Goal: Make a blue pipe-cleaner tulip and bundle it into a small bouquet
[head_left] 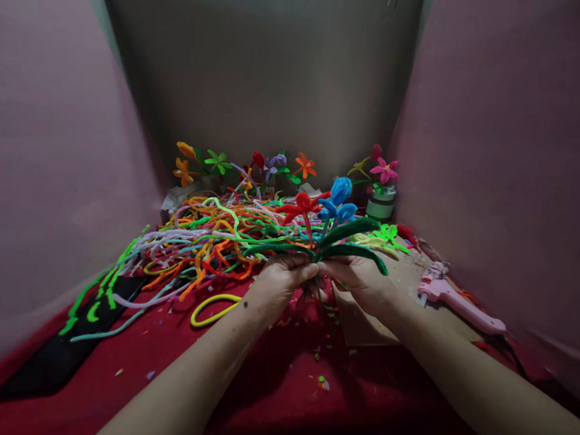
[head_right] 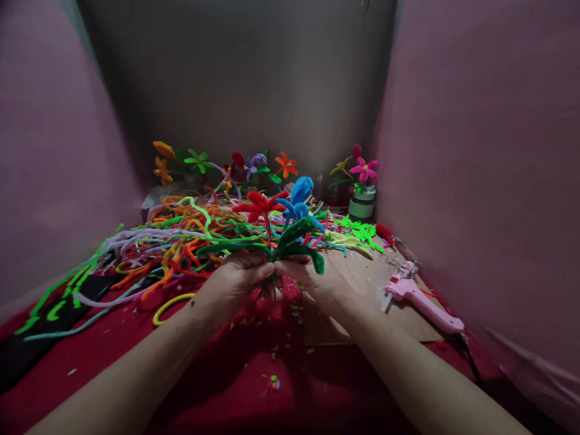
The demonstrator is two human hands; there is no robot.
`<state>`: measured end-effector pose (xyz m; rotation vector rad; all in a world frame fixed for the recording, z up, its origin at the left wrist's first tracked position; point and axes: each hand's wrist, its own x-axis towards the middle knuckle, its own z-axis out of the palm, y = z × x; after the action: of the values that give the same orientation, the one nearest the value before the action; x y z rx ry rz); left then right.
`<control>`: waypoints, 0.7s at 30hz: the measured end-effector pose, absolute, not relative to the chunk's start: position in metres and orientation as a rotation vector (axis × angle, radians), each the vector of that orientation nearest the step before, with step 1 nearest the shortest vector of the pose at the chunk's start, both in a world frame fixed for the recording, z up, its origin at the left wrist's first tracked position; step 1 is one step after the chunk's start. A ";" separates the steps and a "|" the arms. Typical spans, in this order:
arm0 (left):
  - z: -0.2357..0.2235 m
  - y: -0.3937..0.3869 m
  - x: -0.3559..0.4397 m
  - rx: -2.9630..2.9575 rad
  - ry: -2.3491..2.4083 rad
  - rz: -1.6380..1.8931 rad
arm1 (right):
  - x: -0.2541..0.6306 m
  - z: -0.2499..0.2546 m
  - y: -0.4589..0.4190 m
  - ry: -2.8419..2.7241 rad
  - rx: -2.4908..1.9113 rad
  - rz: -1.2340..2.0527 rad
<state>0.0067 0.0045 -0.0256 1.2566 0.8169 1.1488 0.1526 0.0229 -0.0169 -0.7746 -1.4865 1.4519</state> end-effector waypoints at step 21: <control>-0.025 0.005 0.011 1.028 0.720 1.093 | 0.146 -0.025 0.014 -1.340 -0.737 1.337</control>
<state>0.0114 0.0049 -0.0249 1.0285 0.7201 1.0928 0.1461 0.0143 -0.0250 -0.7366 -1.3405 1.3368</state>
